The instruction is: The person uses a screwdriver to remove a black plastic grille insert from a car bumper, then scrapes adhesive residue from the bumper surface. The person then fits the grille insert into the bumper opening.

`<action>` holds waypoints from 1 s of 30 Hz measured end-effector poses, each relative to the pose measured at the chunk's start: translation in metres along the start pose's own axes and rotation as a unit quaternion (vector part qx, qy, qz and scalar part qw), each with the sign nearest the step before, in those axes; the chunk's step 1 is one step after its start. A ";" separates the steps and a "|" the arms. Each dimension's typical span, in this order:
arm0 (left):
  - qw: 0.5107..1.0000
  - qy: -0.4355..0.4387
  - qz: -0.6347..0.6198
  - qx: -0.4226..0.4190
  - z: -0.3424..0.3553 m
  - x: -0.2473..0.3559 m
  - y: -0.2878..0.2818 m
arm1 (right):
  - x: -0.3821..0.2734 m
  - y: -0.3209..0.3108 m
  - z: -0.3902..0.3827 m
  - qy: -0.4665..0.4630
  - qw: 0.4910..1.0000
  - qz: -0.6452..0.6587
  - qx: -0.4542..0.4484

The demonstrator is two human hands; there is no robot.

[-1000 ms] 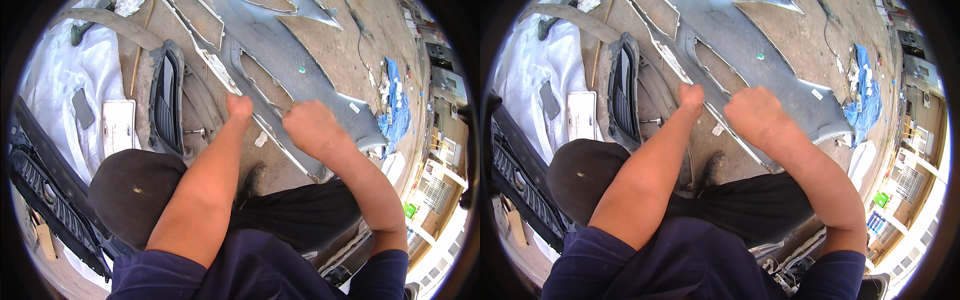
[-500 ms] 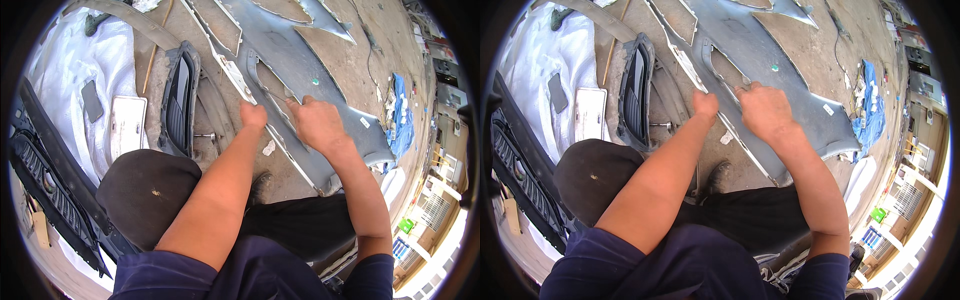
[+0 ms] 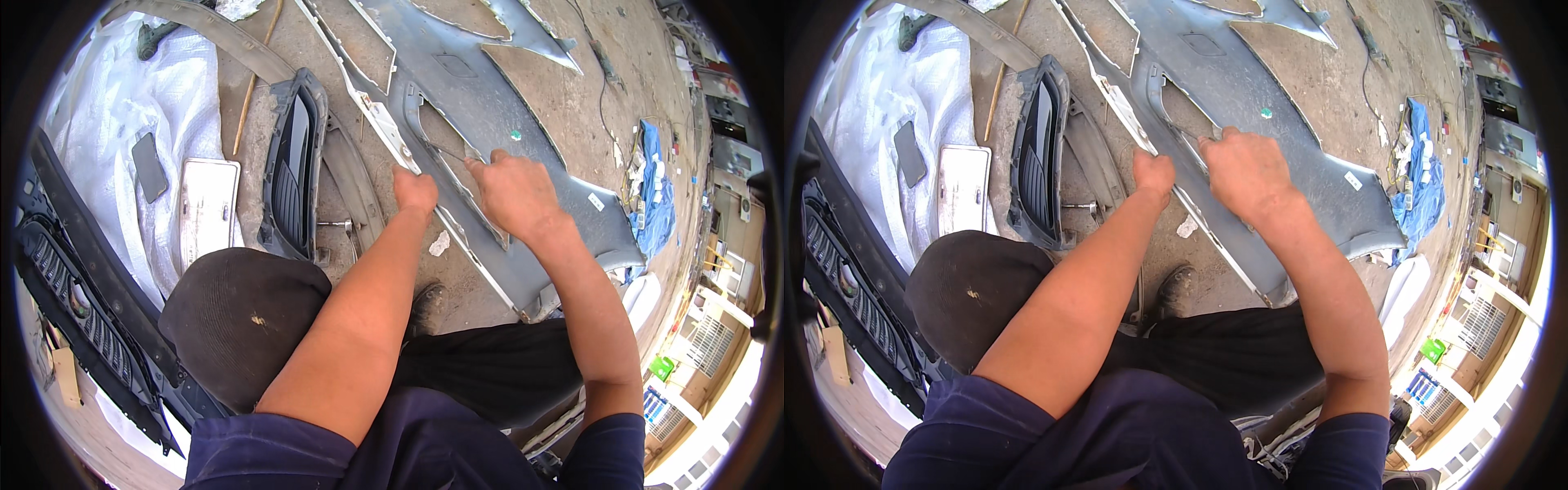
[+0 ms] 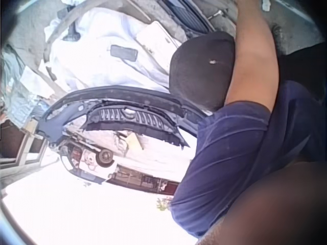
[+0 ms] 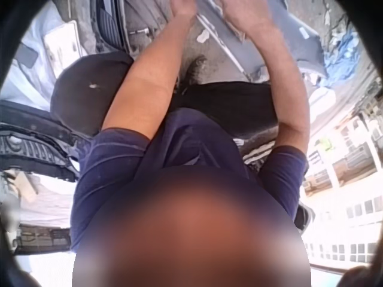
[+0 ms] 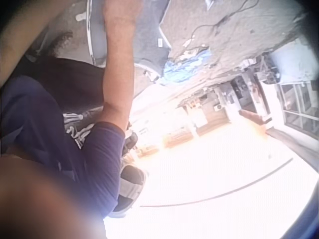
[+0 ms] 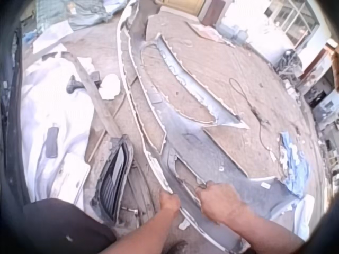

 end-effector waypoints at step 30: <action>0.999 -0.012 -0.022 -0.027 -0.005 0.003 -0.008 | 0.021 0.012 0.038 0.028 0.991 0.093 -0.092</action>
Point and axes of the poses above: each hand's wrist, its own z-axis towards the middle knuckle, its own y-axis out of the palm, x = y × z, the point moved 5 cm from there along z, towards the middle knuckle, and after that the axes turned 12 degrees about x, right-handed, at the moved point
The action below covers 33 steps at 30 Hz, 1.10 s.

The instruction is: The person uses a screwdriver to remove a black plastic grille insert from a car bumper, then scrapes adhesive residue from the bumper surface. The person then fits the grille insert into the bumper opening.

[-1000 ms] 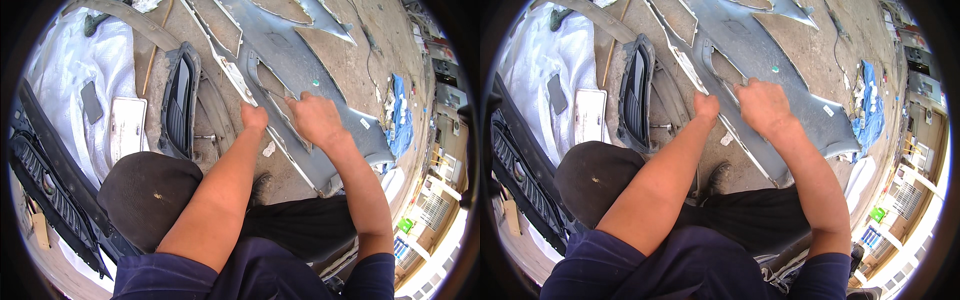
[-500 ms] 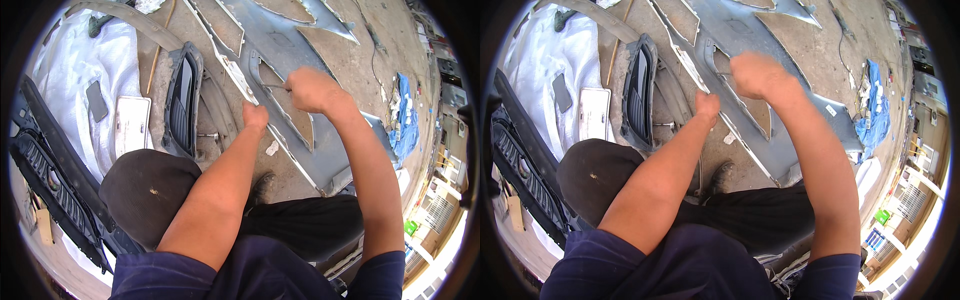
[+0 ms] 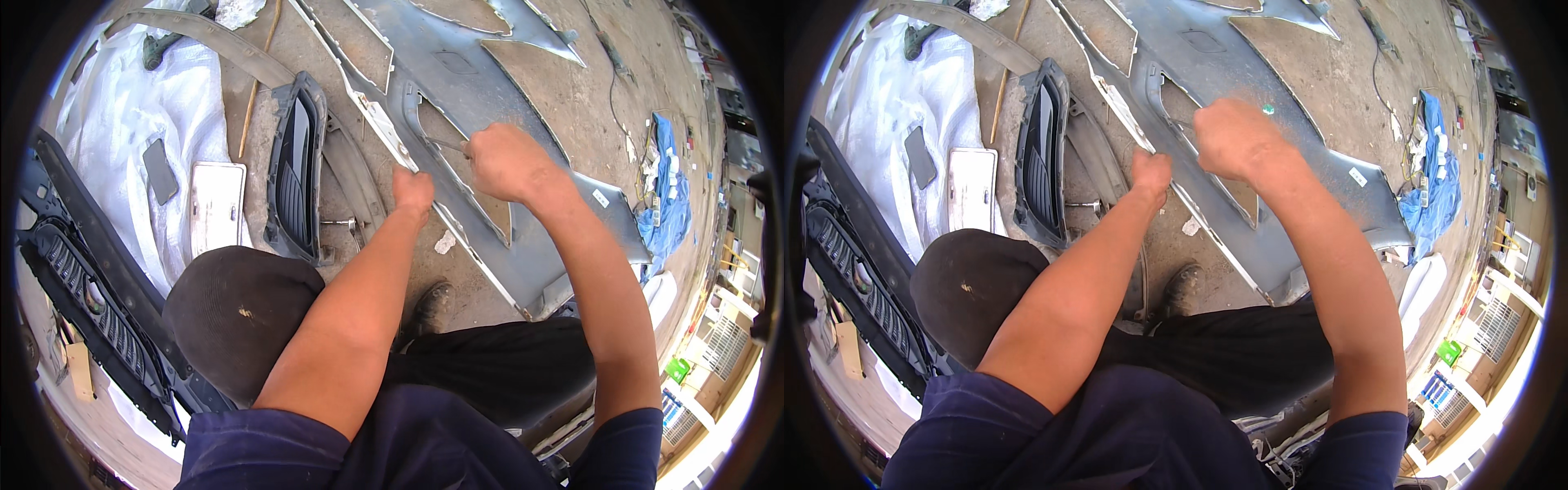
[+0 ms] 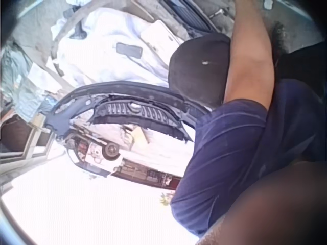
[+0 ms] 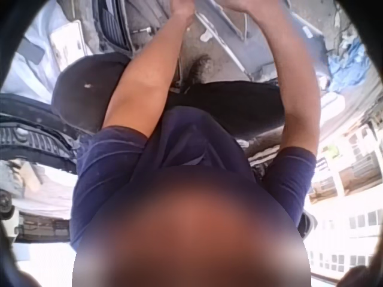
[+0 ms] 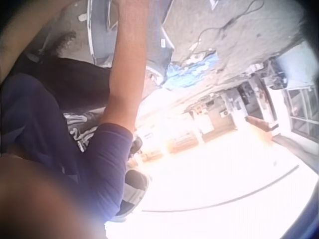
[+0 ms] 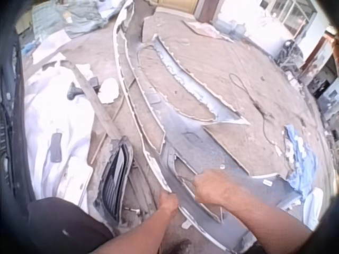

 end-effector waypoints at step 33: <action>0.999 0.021 -0.031 -0.026 0.010 -0.011 0.001 | 0.053 0.012 -0.045 0.118 0.967 0.221 0.042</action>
Point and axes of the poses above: each hand's wrist, its own z-axis towards the middle knuckle, its own y-axis out of the palm, x = y × z, the point moved 5 cm from there along z, towards the middle knuckle, and after that the axes turned 12 degrees about x, right-handed, at the moved point
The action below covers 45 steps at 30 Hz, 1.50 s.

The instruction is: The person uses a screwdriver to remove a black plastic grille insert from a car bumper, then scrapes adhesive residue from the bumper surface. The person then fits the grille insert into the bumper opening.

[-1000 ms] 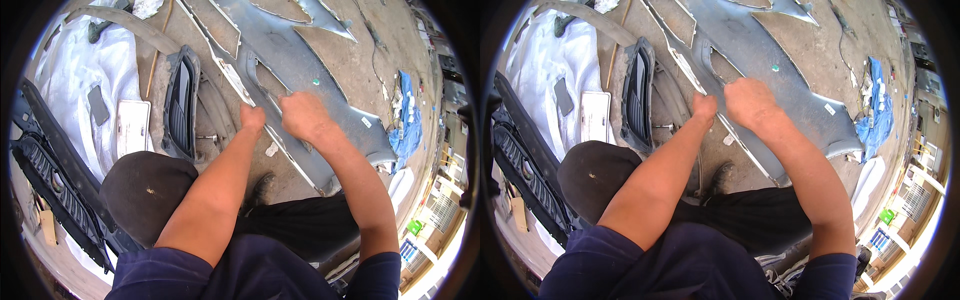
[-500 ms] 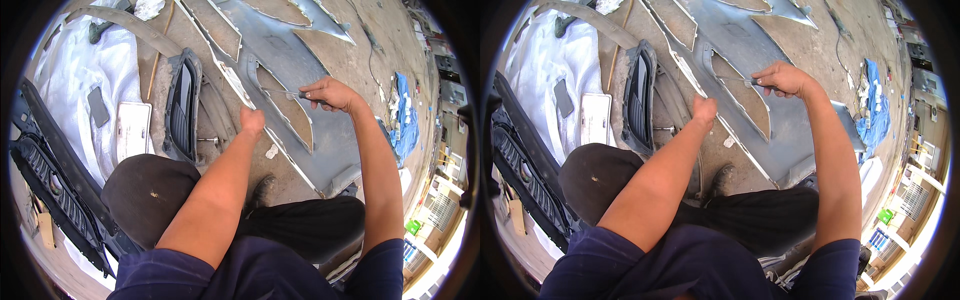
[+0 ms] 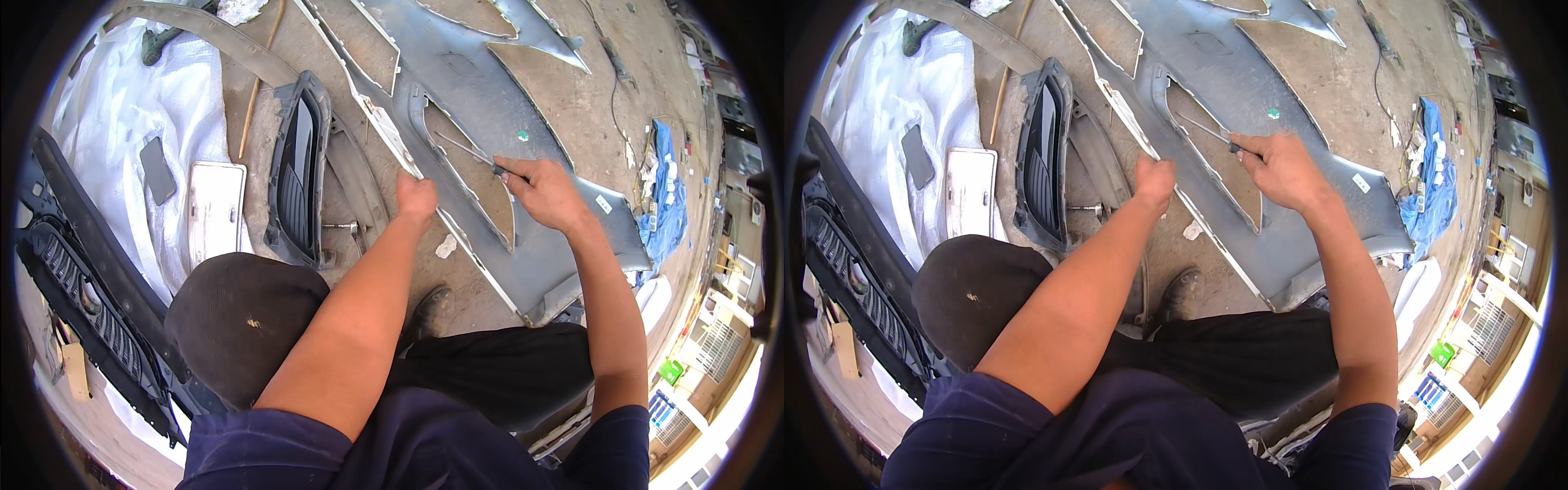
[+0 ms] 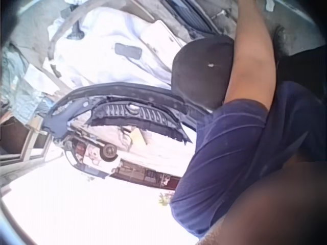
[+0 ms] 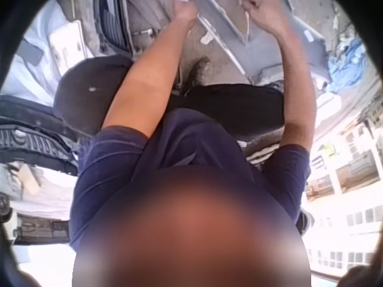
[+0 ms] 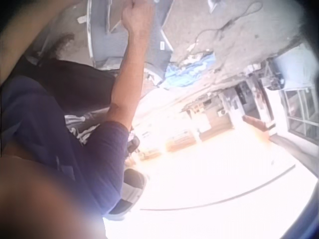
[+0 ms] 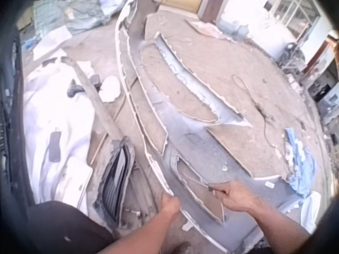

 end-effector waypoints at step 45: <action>0.998 -0.014 0.064 0.013 -0.002 0.010 0.003 | -0.066 0.102 -0.052 -0.212 0.911 -0.348 0.073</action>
Point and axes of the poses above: each hand's wrist, its own z-axis towards the middle knuckle, its own y-axis out of the palm, x = y × z, the point moved 5 cm from there along z, towards the middle knuckle, and after that the axes turned 12 degrees about x, right-handed, at the moved point
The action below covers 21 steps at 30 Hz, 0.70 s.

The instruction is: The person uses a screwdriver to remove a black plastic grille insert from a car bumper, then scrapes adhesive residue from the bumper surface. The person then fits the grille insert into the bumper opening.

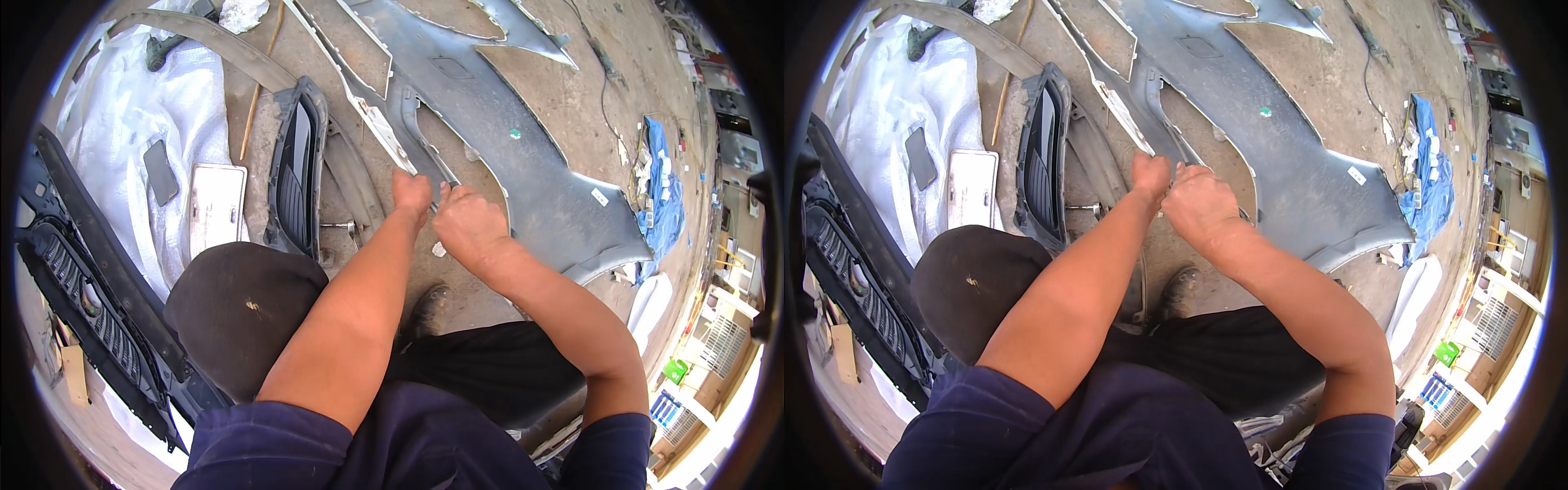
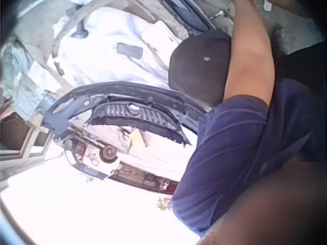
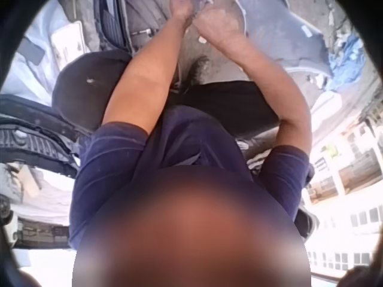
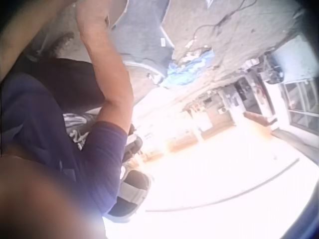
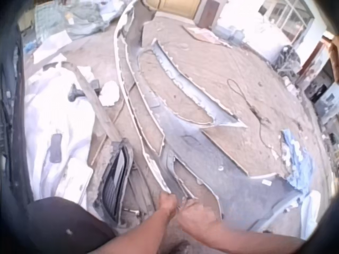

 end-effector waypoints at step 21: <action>0.998 -0.011 -0.056 -0.014 -0.004 0.001 -0.001 | 0.058 -0.051 0.016 0.131 0.985 0.108 -0.017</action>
Point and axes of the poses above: each hand's wrist, its own z-axis towards the middle knuckle, its own y-axis out of the palm, x = y × z, the point moved 5 cm from there along z, towards the middle knuckle, and after that the axes turned 12 degrees about x, right-handed, at the moved point
